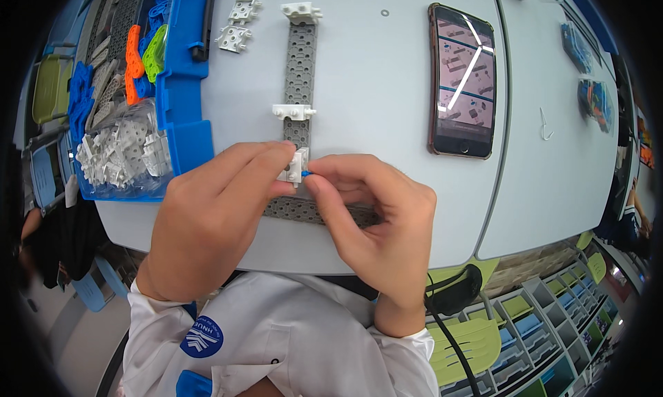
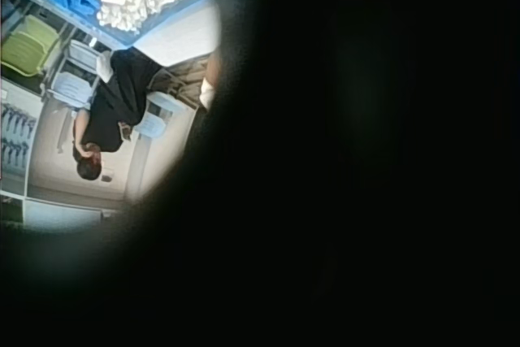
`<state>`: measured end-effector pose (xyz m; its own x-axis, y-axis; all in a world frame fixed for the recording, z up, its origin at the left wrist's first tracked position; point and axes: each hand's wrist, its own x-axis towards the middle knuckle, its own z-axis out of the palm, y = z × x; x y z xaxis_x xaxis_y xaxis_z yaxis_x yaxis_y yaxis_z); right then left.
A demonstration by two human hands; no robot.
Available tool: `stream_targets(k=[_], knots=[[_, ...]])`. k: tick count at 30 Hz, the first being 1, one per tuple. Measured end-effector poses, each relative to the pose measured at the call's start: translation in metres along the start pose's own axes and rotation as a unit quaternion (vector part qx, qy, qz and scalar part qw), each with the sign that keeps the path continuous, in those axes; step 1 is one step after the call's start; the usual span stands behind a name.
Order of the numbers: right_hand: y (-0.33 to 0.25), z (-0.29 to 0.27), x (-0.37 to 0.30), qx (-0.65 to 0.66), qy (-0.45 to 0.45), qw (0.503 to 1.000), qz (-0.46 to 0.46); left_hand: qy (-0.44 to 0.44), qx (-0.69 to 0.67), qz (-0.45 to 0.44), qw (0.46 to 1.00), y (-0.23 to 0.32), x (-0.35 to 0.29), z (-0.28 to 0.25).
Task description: The person assembles small white plastic components onto a gray perforated beam using hands. They pick parts from a blue tray, attach them to the beam, and inspect the assembly by turning it over.
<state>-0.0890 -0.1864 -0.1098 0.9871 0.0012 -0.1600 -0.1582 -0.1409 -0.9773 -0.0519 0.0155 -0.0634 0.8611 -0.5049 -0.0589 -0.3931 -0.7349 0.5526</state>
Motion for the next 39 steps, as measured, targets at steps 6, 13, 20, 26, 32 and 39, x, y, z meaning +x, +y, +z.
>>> stream_targets(k=[6,13,20,26,32,39], knots=[[0.007,-0.002,0.002,0.005,0.016,1.0,-0.004,0.011,-0.012,-0.002,1.0,0.001,-0.002,0.005],[0.001,-0.007,0.003,-0.049,-0.035,0.998,-0.005,0.016,0.002,0.011,1.0,0.001,-0.001,0.005],[0.005,-0.001,0.004,-0.053,-0.02,0.998,-0.036,0.013,0.006,0.017,1.0,-0.002,-0.003,0.005],[-0.03,-0.025,0.017,-0.191,0.008,0.978,-0.087,0.02,-0.019,0.002,1.0,0.002,-0.003,0.006],[-0.072,-0.137,0.108,-0.355,0.182,0.893,-0.208,0.017,-0.009,0.052,0.998,-0.003,-0.005,0.006],[-0.084,-0.228,0.317,-0.563,0.18,0.769,-0.244,0.027,0.021,0.066,0.997,-0.008,-0.013,0.016]])
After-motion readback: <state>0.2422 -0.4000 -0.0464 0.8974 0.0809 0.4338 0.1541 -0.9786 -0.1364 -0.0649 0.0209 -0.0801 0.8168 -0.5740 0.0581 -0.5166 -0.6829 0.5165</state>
